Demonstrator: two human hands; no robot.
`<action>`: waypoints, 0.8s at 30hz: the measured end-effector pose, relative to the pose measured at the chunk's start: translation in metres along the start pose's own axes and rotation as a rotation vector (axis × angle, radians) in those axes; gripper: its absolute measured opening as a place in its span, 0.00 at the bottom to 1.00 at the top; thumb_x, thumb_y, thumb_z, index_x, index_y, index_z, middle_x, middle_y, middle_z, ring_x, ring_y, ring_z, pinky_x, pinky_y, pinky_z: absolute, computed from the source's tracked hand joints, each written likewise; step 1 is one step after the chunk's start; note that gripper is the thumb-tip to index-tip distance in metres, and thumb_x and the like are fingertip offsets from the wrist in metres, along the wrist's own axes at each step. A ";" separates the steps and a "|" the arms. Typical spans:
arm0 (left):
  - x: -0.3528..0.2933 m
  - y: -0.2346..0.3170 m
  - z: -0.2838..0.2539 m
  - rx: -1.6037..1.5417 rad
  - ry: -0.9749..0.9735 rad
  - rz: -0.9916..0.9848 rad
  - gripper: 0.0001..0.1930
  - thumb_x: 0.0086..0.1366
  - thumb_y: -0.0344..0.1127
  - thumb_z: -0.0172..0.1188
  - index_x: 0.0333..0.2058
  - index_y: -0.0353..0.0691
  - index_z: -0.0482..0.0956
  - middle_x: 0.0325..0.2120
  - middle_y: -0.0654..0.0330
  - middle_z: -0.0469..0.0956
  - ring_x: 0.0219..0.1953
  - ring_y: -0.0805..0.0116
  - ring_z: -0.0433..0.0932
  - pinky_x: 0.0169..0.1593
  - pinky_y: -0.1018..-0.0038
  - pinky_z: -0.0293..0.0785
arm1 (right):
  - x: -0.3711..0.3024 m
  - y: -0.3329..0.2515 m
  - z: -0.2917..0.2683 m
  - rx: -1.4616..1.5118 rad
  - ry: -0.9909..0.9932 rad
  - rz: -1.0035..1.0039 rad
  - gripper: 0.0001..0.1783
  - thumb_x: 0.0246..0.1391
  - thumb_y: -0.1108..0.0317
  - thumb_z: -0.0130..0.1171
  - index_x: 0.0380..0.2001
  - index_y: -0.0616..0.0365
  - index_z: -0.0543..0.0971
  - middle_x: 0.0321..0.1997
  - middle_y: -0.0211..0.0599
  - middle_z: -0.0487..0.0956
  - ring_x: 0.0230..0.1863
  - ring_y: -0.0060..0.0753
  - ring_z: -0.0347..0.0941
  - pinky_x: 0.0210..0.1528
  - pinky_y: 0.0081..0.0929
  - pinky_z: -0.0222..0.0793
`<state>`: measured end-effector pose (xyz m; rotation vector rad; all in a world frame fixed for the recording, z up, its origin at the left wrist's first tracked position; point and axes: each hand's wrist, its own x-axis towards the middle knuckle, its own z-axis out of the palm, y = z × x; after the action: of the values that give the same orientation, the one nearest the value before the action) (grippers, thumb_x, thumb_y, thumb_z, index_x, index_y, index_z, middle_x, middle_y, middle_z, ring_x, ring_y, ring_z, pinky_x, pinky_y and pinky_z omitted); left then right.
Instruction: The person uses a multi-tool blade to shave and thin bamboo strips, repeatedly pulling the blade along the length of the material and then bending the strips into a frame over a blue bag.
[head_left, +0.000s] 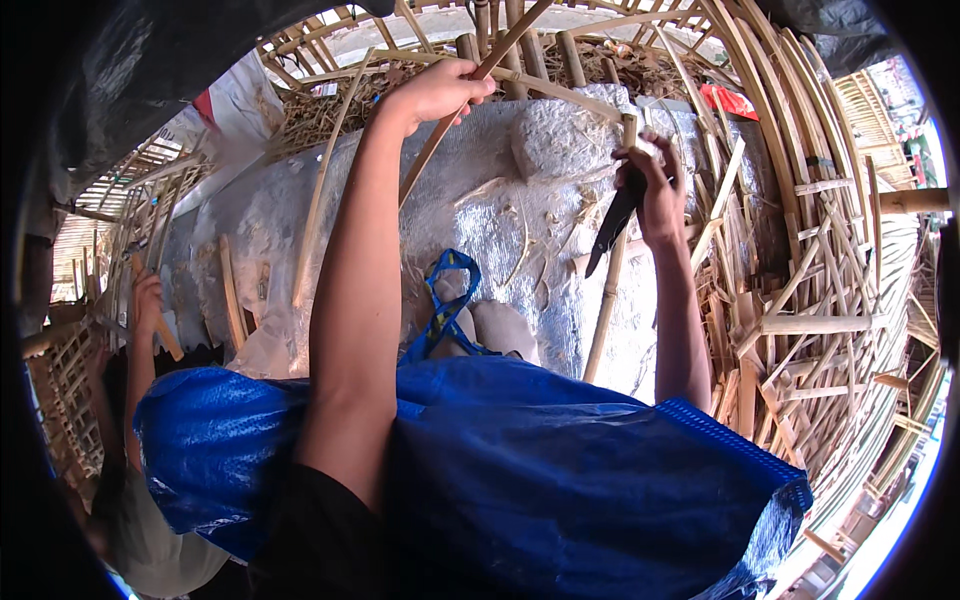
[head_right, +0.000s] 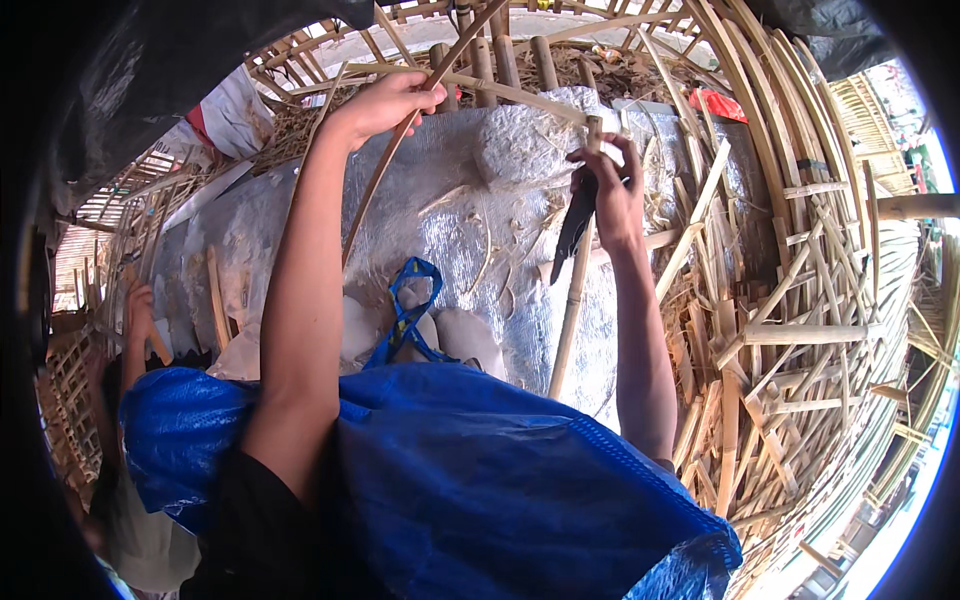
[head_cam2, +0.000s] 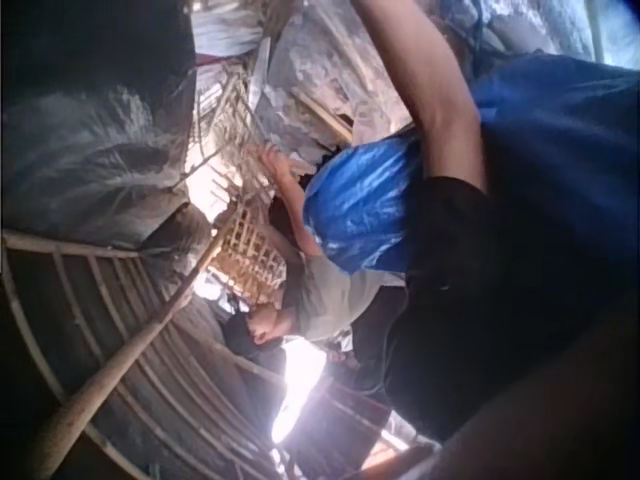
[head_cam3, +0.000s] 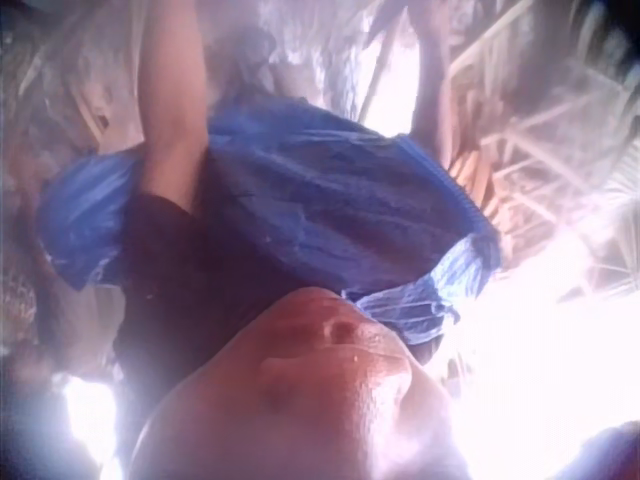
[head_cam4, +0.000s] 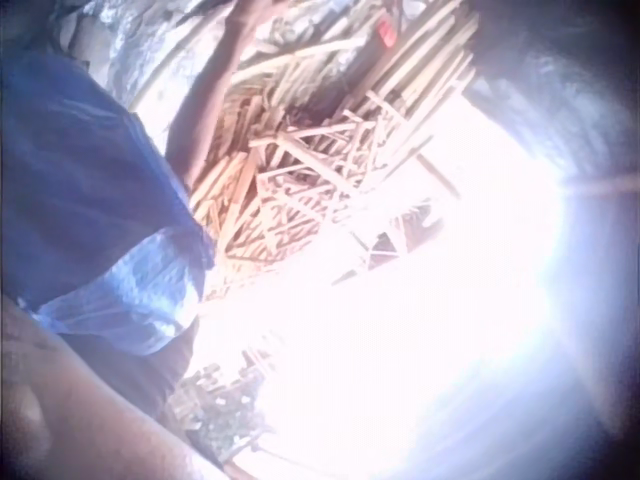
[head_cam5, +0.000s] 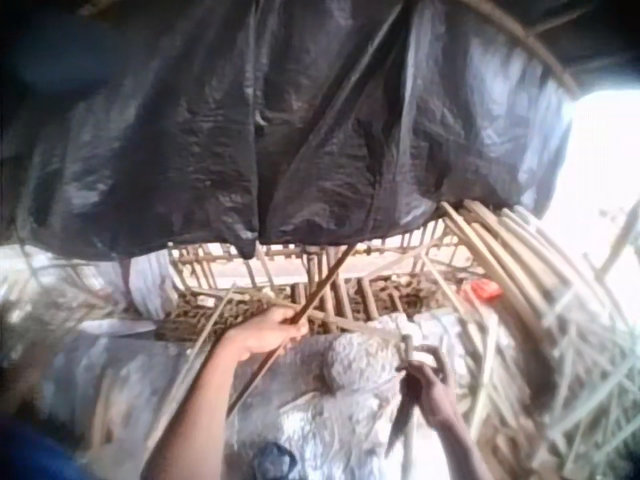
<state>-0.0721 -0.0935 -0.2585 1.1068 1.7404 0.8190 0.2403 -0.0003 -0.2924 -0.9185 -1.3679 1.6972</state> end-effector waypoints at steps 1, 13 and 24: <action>-0.002 -0.003 -0.004 0.003 0.016 -0.005 0.18 0.69 0.51 0.58 0.44 0.43 0.78 0.30 0.70 0.72 0.30 0.80 0.71 0.36 0.78 0.73 | 0.006 -0.010 0.006 0.028 -0.007 0.002 0.19 0.62 0.70 0.54 0.55 0.58 0.70 0.35 0.42 0.82 0.26 0.23 0.73 0.29 0.22 0.73; -0.014 0.005 -0.002 -0.111 0.048 0.010 0.15 0.69 0.47 0.58 0.44 0.44 0.78 0.30 0.72 0.73 0.28 0.82 0.71 0.34 0.79 0.71 | 0.106 -0.031 -0.019 -0.759 0.633 -0.281 0.46 0.66 0.33 0.35 0.21 0.72 0.72 0.16 0.48 0.68 0.22 0.37 0.60 0.29 0.44 0.58; -0.008 -0.003 -0.001 -0.155 0.059 0.009 0.15 0.68 0.48 0.59 0.41 0.42 0.78 0.29 0.69 0.75 0.28 0.80 0.72 0.33 0.78 0.71 | 0.083 0.047 -0.058 -0.697 0.628 -0.306 0.35 0.62 0.38 0.53 0.35 0.68 0.68 0.29 0.50 0.74 0.31 0.39 0.70 0.38 0.37 0.68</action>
<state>-0.0723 -0.1019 -0.2581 0.9966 1.6897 0.9835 0.2478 0.0925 -0.3546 -1.3826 -1.5483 0.5923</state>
